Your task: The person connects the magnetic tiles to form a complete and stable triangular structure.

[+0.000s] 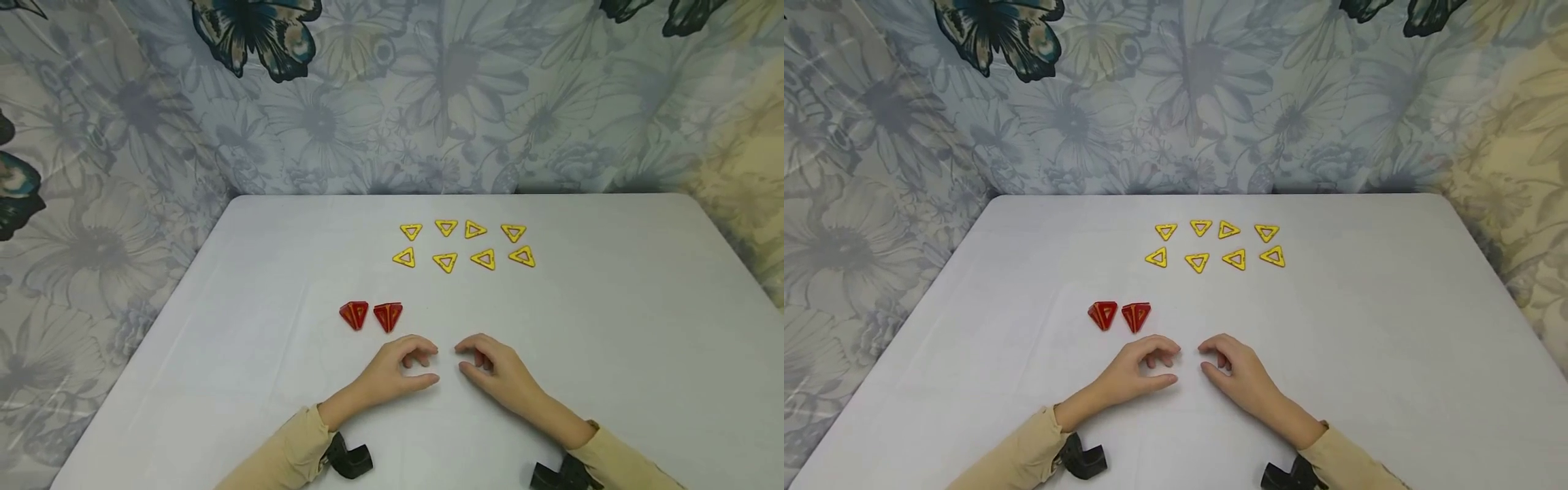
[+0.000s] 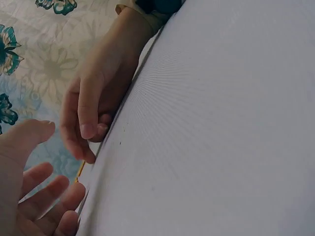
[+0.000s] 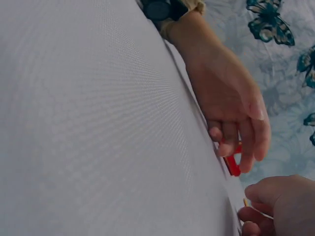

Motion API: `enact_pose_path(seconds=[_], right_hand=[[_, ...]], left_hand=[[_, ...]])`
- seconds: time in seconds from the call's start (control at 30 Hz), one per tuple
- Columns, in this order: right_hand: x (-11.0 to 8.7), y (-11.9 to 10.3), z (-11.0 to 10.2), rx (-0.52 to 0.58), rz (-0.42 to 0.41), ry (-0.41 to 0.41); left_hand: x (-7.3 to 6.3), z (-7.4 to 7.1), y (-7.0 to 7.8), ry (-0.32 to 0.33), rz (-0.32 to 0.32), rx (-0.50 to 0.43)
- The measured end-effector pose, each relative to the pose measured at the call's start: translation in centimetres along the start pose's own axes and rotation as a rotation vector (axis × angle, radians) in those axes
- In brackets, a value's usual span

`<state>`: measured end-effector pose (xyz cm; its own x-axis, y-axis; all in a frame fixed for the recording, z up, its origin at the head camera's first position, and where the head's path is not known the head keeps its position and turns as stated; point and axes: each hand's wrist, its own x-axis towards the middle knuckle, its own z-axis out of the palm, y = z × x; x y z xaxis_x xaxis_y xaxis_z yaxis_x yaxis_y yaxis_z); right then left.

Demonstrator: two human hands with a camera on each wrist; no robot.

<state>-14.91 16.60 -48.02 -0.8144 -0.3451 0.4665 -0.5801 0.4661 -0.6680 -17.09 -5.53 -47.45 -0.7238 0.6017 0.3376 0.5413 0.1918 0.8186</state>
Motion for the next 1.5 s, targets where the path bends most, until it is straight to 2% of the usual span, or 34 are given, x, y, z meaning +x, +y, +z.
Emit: enact_pose_path(seconds=[0.1, 0.23, 0.47, 0.83, 1.0, 1.3, 1.37, 1.5], right_hand=[[0.4, 0.3, -0.1, 0.003, -0.010, 0.017], [1.3, 1.7, -1.0, -0.044, -0.003, 0.076], [3.2, 5.2, -3.6, -0.109, 0.146, 0.192], [7.9, 9.1, -4.4, -0.221, 0.243, 0.227], [9.2, 9.1, -3.8, -0.208, 0.261, 0.212], [9.7, 9.1, -3.7, -0.224, 0.297, 0.241], [9.5, 9.3, -4.0, -0.210, 0.297, 0.293], [8.7, 9.9, -5.1, -0.195, 0.329, 0.454]], left_hand=[[-0.2, -0.1, -0.2, -0.022, -0.071, -0.008], [-0.1, -0.3, -0.2, -0.056, -0.111, 0.032], [-0.4, -0.5, -0.1, -0.092, -0.108, 0.068], [-0.4, -0.6, -0.2, -0.095, -0.097, 0.085], [-0.4, -0.6, -0.3, -0.092, -0.090, 0.088], [-0.5, -0.9, -0.2, -0.081, -0.099, 0.111], [-0.5, -0.8, -0.2, -0.084, -0.095, 0.105], [-0.4, -0.4, -0.1, -0.088, -0.086, 0.096]])
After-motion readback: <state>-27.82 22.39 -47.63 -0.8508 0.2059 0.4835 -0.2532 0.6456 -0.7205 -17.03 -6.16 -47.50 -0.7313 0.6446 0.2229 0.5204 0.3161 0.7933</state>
